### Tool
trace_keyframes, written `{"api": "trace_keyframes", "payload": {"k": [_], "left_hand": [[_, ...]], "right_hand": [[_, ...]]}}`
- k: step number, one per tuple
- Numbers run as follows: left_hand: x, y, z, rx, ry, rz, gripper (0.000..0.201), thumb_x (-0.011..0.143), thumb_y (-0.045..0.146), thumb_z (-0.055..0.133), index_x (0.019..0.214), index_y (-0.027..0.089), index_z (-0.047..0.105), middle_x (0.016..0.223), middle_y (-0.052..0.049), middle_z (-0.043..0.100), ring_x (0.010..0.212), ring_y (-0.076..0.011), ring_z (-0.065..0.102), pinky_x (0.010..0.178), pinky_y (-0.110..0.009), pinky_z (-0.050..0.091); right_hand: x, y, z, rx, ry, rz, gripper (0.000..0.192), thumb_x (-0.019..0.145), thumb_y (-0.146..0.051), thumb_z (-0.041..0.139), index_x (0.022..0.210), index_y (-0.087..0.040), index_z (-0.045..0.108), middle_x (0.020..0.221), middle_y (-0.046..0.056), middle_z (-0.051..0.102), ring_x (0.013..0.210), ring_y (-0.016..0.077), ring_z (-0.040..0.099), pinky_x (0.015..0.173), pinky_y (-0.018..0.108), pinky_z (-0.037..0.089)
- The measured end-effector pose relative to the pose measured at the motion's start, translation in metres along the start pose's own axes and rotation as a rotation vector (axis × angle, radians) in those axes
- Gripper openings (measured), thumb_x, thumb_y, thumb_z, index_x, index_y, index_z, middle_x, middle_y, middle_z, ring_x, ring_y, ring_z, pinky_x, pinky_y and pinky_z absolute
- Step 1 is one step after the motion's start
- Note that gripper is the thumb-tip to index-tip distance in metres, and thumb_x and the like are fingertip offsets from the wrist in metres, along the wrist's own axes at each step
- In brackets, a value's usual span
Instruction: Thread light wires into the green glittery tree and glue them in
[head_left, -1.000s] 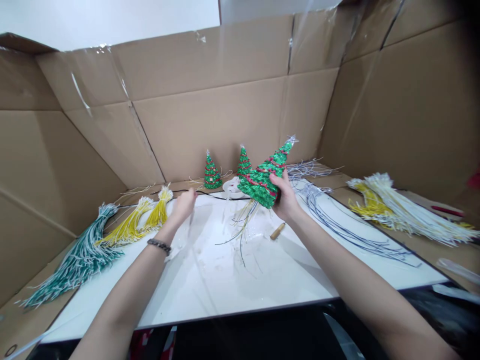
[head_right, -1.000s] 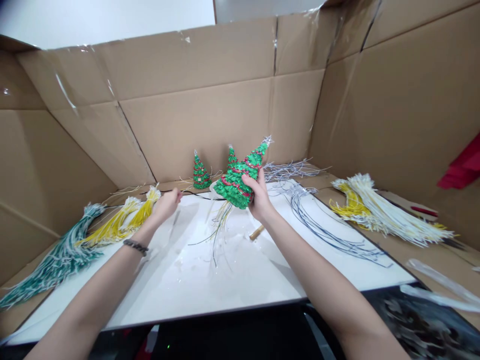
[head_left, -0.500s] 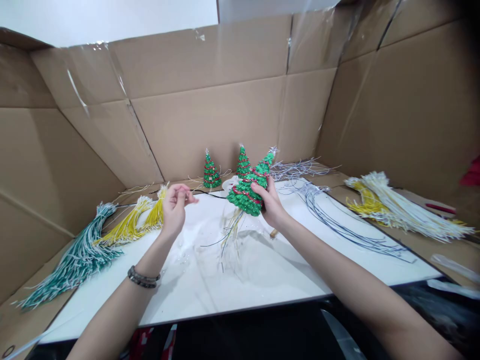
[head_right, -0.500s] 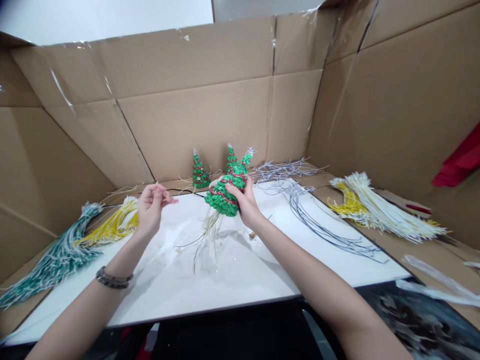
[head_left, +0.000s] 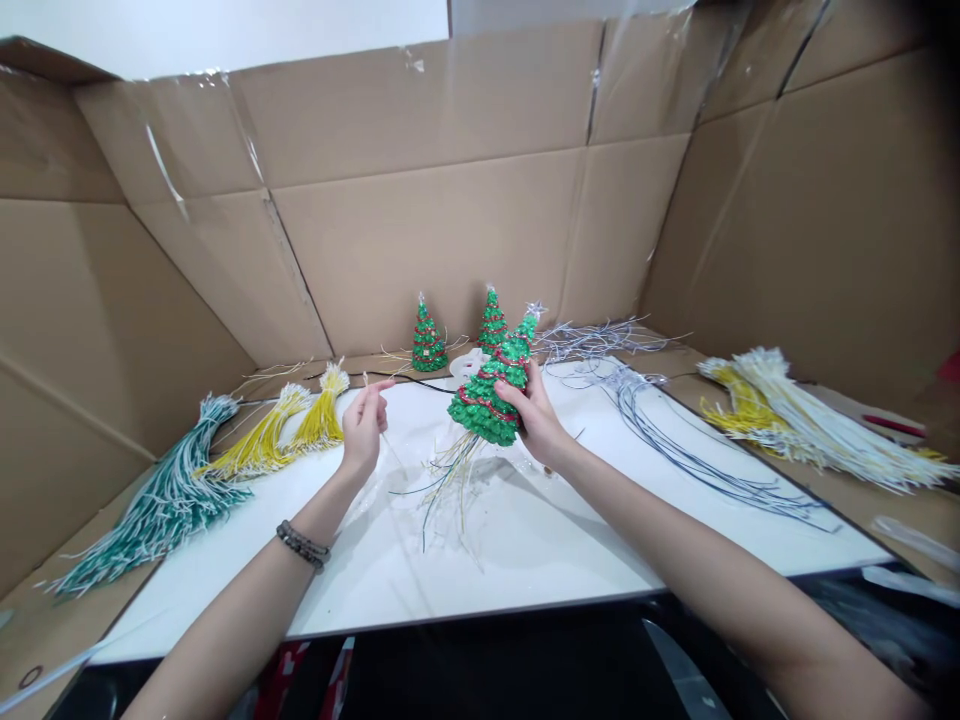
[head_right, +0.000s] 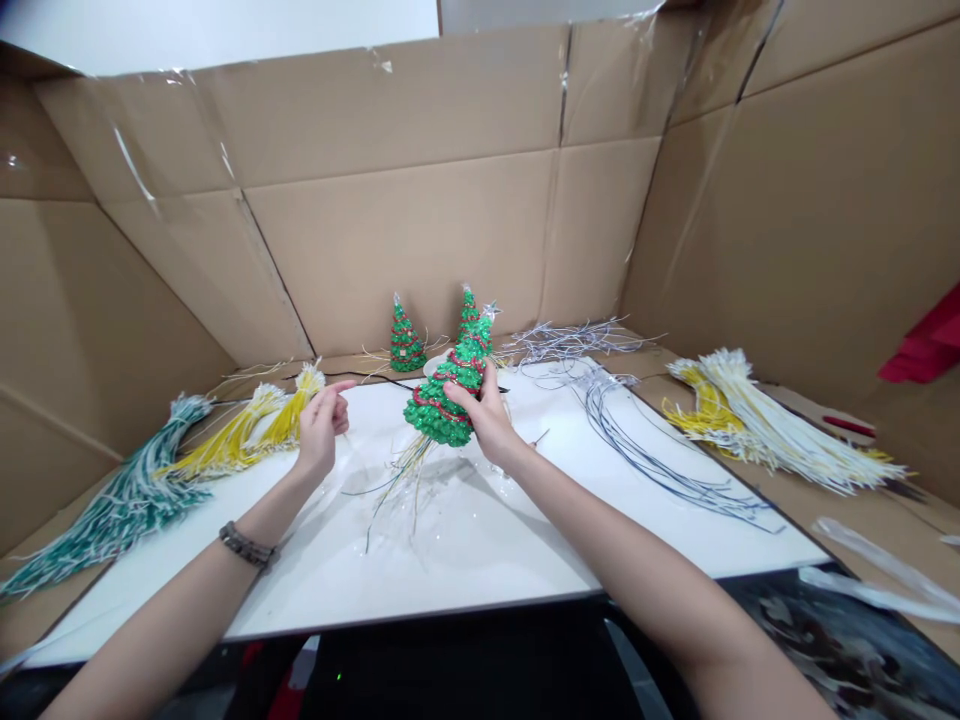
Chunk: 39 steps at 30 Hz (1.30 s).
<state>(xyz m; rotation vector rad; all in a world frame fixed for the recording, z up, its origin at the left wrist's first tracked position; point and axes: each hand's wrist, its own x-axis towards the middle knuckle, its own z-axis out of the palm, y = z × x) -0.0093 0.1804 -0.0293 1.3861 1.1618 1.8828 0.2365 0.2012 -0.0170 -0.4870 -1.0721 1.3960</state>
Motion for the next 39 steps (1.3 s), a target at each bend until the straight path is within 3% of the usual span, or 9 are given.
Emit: {"api": "trace_keyframes", "payload": {"k": [4,8,12,14,19,24,28,33,39], "left_hand": [[0.001,0.000,0.000,-0.028,-0.058,-0.001,0.044,0.082,0.057,0.064,0.092,0.014,0.069,0.068,-0.001,0.056,0.049,-0.0077,0.043,0.042,-0.020,0.033],[0.001,-0.001,-0.001,-0.019,-0.005,-0.096,0.048,0.083,0.060,0.062,0.085,0.013,0.071,0.050,0.008,0.030,0.041,-0.0053,0.022,0.038,-0.018,0.017],[0.001,0.002,0.000,-0.037,-0.006,0.052,0.041,0.078,0.055,0.072,0.080,0.013,0.073,0.072,-0.003,0.057,0.061,-0.0089,0.049,0.052,-0.019,0.041],[0.000,0.003,0.001,-0.010,-0.009,0.098,0.041,0.080,0.056,0.070,0.086,0.015,0.072,0.073,-0.003,0.060,0.064,-0.0105,0.054,0.055,-0.019,0.044],[-0.003,0.007,0.005,-0.160,0.096,-0.144,0.044,0.087,0.053,0.063,0.072,0.013,0.065,0.049,0.009,0.027,0.039,-0.0031,0.020,0.037,-0.015,0.015],[-0.002,0.016,0.010,-0.426,0.064,-0.246,0.018,0.088,0.028,0.067,0.079,0.013,0.063,0.062,0.004,0.043,0.048,-0.0043,0.039,0.044,-0.014,0.034],[-0.005,0.032,0.014,-0.632,0.029,-0.328,0.014,0.096,0.031,0.059,0.087,0.020,0.056,0.057,0.008,0.036,0.042,-0.0053,0.029,0.040,-0.015,0.025],[-0.014,0.065,0.042,-0.799,-0.060,-0.242,0.021,0.102,0.028,0.047,0.083,0.019,0.053,0.059,0.006,0.035,0.048,-0.0070,0.035,0.046,-0.016,0.034],[-0.040,0.075,0.088,-0.716,-0.152,-0.014,0.027,0.093,0.038,0.063,0.077,0.018,0.053,0.063,0.004,0.038,0.056,-0.0078,0.035,0.054,-0.018,0.036]], "right_hand": [[0.000,0.000,0.000,-0.002,-0.005,-0.009,0.061,0.066,-0.041,0.087,0.115,-0.035,0.052,0.111,-0.003,0.067,0.102,0.0214,0.067,0.099,0.042,0.054],[0.000,0.001,0.000,-0.018,0.006,-0.009,0.060,0.066,-0.041,0.086,0.114,-0.035,0.052,0.111,-0.002,0.068,0.103,0.0224,0.067,0.100,0.042,0.054],[0.001,0.003,-0.002,-0.052,0.003,-0.017,0.059,0.068,-0.041,0.084,0.116,-0.035,0.050,0.113,-0.002,0.068,0.105,0.0231,0.067,0.101,0.044,0.052],[0.000,0.003,-0.002,-0.062,0.005,-0.021,0.060,0.068,-0.041,0.084,0.118,-0.035,0.049,0.114,-0.001,0.067,0.106,0.0228,0.066,0.103,0.045,0.052],[-0.001,0.002,0.001,-0.058,0.003,-0.015,0.062,0.068,-0.042,0.084,0.119,-0.034,0.049,0.114,-0.001,0.067,0.105,0.0231,0.066,0.101,0.045,0.052],[-0.002,0.003,0.001,-0.074,0.003,-0.026,0.060,0.068,-0.042,0.083,0.117,-0.034,0.049,0.114,0.001,0.068,0.104,0.0240,0.067,0.099,0.045,0.054],[-0.002,0.004,0.003,-0.100,0.029,-0.021,0.064,0.068,-0.043,0.083,0.120,-0.033,0.047,0.119,0.002,0.066,0.110,0.0255,0.065,0.103,0.048,0.052],[-0.008,0.006,0.014,-0.187,0.042,-0.008,0.073,0.068,-0.044,0.082,0.128,-0.032,0.043,0.121,0.004,0.064,0.115,0.0261,0.063,0.107,0.049,0.049],[-0.015,0.008,0.023,-0.243,0.027,-0.057,0.069,0.070,-0.043,0.079,0.126,-0.028,0.042,0.122,0.006,0.062,0.115,0.0256,0.062,0.111,0.049,0.045]]}}
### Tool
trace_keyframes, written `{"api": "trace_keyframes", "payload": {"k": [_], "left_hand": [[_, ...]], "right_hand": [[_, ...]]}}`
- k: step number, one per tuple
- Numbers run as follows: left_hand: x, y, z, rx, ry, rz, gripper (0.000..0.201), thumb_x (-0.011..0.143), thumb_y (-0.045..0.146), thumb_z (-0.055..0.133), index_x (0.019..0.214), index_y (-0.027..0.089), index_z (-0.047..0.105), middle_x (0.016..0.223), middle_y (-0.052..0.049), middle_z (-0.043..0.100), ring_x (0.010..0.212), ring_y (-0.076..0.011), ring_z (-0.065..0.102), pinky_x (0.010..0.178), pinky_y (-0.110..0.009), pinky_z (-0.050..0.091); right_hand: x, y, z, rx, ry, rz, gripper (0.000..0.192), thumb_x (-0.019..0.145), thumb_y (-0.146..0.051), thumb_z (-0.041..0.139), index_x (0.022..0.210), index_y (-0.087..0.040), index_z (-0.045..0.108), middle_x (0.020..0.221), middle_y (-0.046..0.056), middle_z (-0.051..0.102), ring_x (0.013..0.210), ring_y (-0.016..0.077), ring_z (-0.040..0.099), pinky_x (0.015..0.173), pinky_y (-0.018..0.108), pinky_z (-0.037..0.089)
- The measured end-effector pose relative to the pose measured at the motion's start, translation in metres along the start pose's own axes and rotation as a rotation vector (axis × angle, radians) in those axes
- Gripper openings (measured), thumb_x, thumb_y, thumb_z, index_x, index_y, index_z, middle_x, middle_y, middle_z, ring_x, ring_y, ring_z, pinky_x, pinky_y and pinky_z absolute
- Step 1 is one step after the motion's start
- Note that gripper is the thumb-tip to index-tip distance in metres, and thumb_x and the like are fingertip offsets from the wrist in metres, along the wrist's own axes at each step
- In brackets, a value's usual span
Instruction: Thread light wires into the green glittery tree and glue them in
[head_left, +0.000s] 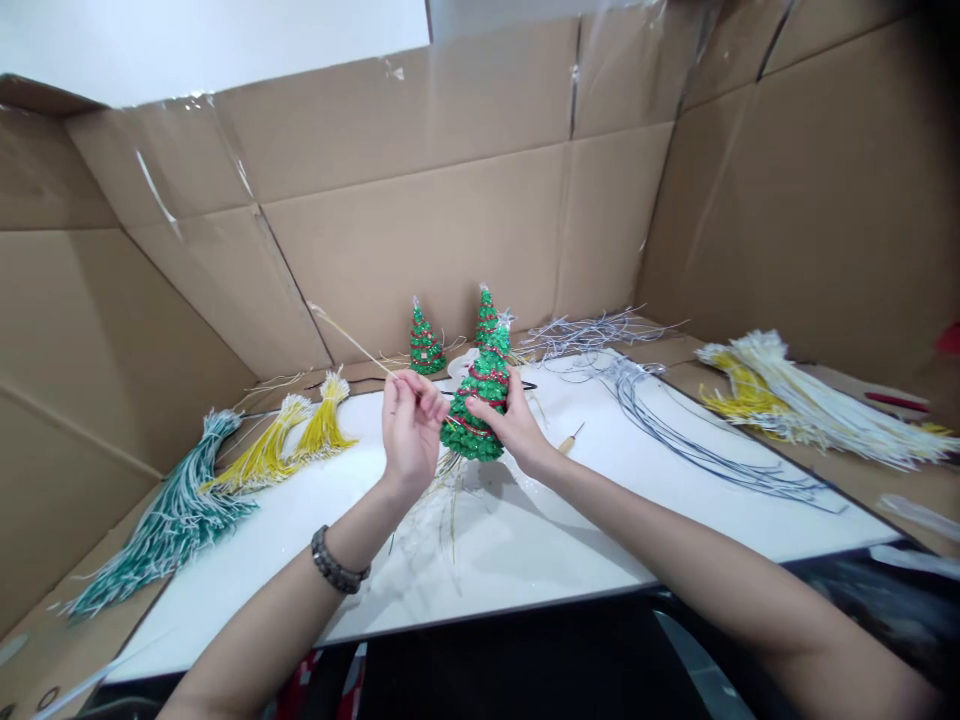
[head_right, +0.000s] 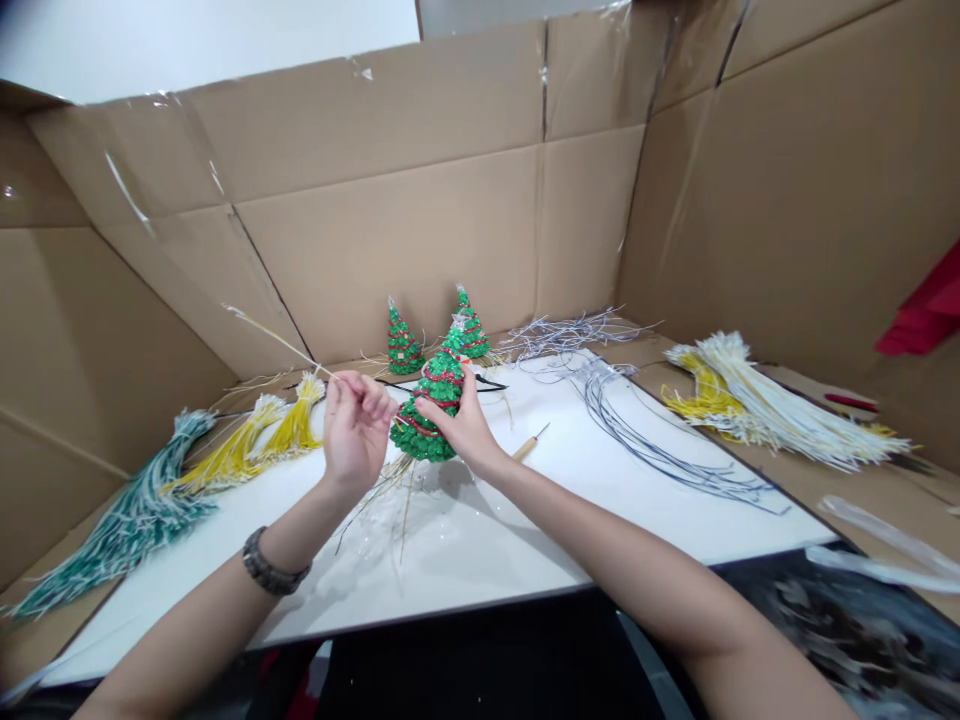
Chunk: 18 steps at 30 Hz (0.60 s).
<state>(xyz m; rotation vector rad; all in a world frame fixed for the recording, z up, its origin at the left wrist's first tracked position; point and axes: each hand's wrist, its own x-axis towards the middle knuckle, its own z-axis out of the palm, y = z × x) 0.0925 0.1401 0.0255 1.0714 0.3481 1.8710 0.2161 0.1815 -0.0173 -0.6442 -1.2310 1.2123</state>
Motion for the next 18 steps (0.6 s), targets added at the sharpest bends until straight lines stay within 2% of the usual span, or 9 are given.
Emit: {"api": "trace_keyframes", "payload": {"k": [4,9,12,14,16,18], "left_hand": [[-0.013,-0.016,0.002,0.101,-0.017,0.094,0.031,0.090,0.044,0.067,0.076,0.019,0.053,0.065,0.003,0.040,0.058,-0.0090,0.036,0.057,-0.021,0.036],[-0.022,-0.025,-0.006,0.204,-0.091,0.196,0.026,0.096,0.039,0.055,0.080,0.021,0.046,0.070,0.002,0.042,0.065,-0.0121,0.040,0.066,-0.026,0.036],[-0.024,-0.027,-0.017,0.307,-0.209,0.248,0.021,0.088,0.029,0.060,0.085,0.022,0.040,0.085,0.000,0.048,0.082,-0.0158,0.046,0.078,-0.030,0.038],[-0.024,-0.026,-0.026,0.469,-0.279,0.286,0.031,0.075,0.017,0.065,0.089,0.023,0.039,0.098,-0.002,0.050,0.094,-0.0183,0.045,0.086,-0.033,0.037],[-0.022,-0.024,-0.033,0.633,-0.286,0.307,0.039,0.067,0.005,0.063,0.090,0.024,0.037,0.105,-0.003,0.049,0.096,-0.0182,0.043,0.089,-0.034,0.035],[-0.020,-0.021,-0.037,0.712,-0.243,0.303,0.041,0.068,-0.001,0.059,0.088,0.024,0.034,0.104,-0.003,0.048,0.091,-0.0167,0.043,0.087,-0.033,0.036]], "right_hand": [[0.000,-0.001,0.000,-0.016,0.021,0.010,0.073,0.070,-0.043,0.078,0.129,-0.027,0.038,0.126,0.007,0.060,0.118,0.0259,0.060,0.111,0.048,0.044],[0.000,-0.002,-0.001,-0.034,0.033,0.006,0.071,0.071,-0.041,0.078,0.129,-0.026,0.039,0.119,0.006,0.063,0.112,0.0241,0.062,0.108,0.045,0.045],[0.000,-0.004,-0.001,-0.027,0.036,-0.009,0.068,0.071,-0.041,0.077,0.126,-0.025,0.040,0.114,0.005,0.065,0.107,0.0229,0.064,0.107,0.044,0.047],[-0.001,-0.005,-0.001,-0.015,0.034,-0.004,0.066,0.071,-0.041,0.077,0.125,-0.025,0.041,0.113,0.005,0.065,0.107,0.0232,0.064,0.106,0.044,0.047],[0.000,-0.005,-0.002,0.010,0.038,0.007,0.068,0.071,-0.041,0.078,0.126,-0.026,0.041,0.117,0.005,0.065,0.112,0.0237,0.064,0.108,0.044,0.047],[0.000,-0.005,-0.003,0.031,0.046,0.017,0.072,0.071,-0.042,0.079,0.130,-0.028,0.039,0.122,0.005,0.064,0.116,0.0239,0.062,0.108,0.044,0.047]]}}
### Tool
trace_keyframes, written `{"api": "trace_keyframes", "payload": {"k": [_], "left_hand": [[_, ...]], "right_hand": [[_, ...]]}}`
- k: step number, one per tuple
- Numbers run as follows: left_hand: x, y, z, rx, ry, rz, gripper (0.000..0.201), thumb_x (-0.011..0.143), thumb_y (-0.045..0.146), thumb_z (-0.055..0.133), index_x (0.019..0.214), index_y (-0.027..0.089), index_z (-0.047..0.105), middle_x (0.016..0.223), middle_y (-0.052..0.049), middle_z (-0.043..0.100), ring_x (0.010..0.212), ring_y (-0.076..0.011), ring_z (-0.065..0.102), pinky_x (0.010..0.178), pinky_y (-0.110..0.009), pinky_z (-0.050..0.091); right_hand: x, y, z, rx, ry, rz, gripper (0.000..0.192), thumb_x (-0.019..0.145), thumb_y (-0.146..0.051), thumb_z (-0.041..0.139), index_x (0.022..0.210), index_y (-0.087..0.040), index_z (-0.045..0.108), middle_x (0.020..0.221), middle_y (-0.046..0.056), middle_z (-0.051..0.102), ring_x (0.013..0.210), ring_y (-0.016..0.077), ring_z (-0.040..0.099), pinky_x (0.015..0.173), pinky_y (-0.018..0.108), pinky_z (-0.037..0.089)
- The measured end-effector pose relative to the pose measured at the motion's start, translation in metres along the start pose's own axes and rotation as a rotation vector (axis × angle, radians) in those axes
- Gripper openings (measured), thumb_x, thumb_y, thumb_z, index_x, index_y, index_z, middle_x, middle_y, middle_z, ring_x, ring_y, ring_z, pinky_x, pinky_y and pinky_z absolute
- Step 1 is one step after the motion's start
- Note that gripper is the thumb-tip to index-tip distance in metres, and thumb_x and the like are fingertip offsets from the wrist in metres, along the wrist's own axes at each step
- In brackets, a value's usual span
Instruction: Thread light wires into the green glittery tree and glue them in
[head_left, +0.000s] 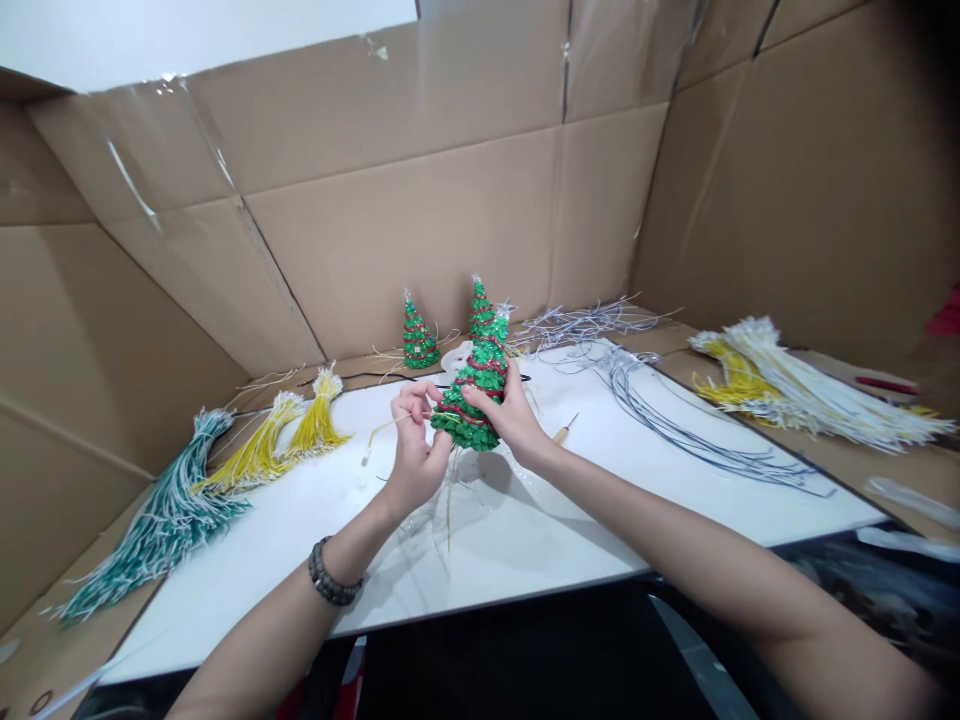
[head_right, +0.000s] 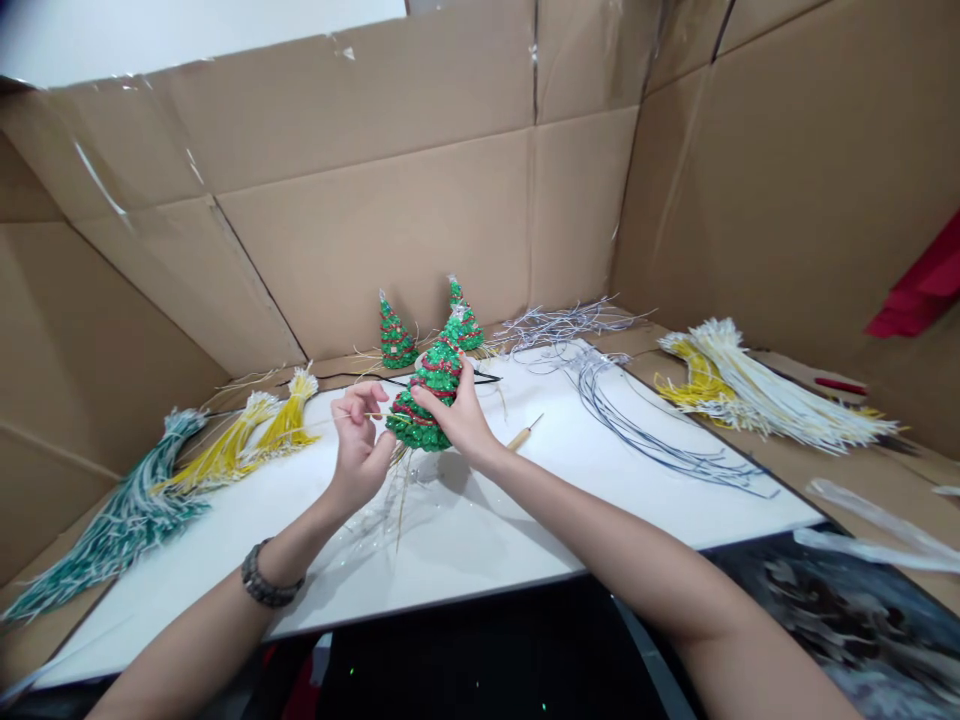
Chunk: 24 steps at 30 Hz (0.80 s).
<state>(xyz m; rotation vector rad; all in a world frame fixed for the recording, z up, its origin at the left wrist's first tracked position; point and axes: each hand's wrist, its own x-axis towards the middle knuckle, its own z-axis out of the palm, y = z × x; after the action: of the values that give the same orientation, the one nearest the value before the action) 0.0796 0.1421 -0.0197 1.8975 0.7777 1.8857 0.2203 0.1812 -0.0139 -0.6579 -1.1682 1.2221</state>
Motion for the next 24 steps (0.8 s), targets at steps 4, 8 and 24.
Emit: {"api": "trace_keyframes", "payload": {"k": [4,8,24], "left_hand": [[0.004,0.000,0.001,-0.086,0.052,-0.076,0.041,0.076,0.002,0.065,0.085,0.024,0.031,0.099,0.000,0.047,0.083,-0.0127,0.046,0.080,-0.029,0.039],[0.005,0.002,0.004,-0.128,0.017,-0.065,0.044,0.078,0.006,0.069,0.086,0.024,0.030,0.099,0.001,0.047,0.084,-0.0107,0.051,0.080,-0.028,0.043],[0.008,-0.007,-0.002,-0.237,-0.145,-0.088,0.034,0.094,0.015,0.058,0.090,0.026,0.025,0.101,0.002,0.046,0.099,-0.0119,0.067,0.090,-0.034,0.055]], "right_hand": [[0.002,0.002,-0.002,-0.024,0.024,-0.022,0.069,0.071,-0.042,0.080,0.127,-0.028,0.041,0.121,0.005,0.064,0.114,0.0238,0.063,0.108,0.045,0.048],[0.003,0.002,-0.004,-0.056,0.056,-0.030,0.064,0.070,-0.042,0.080,0.122,-0.028,0.044,0.119,0.005,0.065,0.112,0.0241,0.064,0.108,0.045,0.048],[0.004,0.001,-0.006,-0.049,0.058,-0.024,0.071,0.069,-0.045,0.080,0.126,-0.027,0.042,0.126,0.007,0.061,0.115,0.0238,0.061,0.109,0.043,0.045]]}}
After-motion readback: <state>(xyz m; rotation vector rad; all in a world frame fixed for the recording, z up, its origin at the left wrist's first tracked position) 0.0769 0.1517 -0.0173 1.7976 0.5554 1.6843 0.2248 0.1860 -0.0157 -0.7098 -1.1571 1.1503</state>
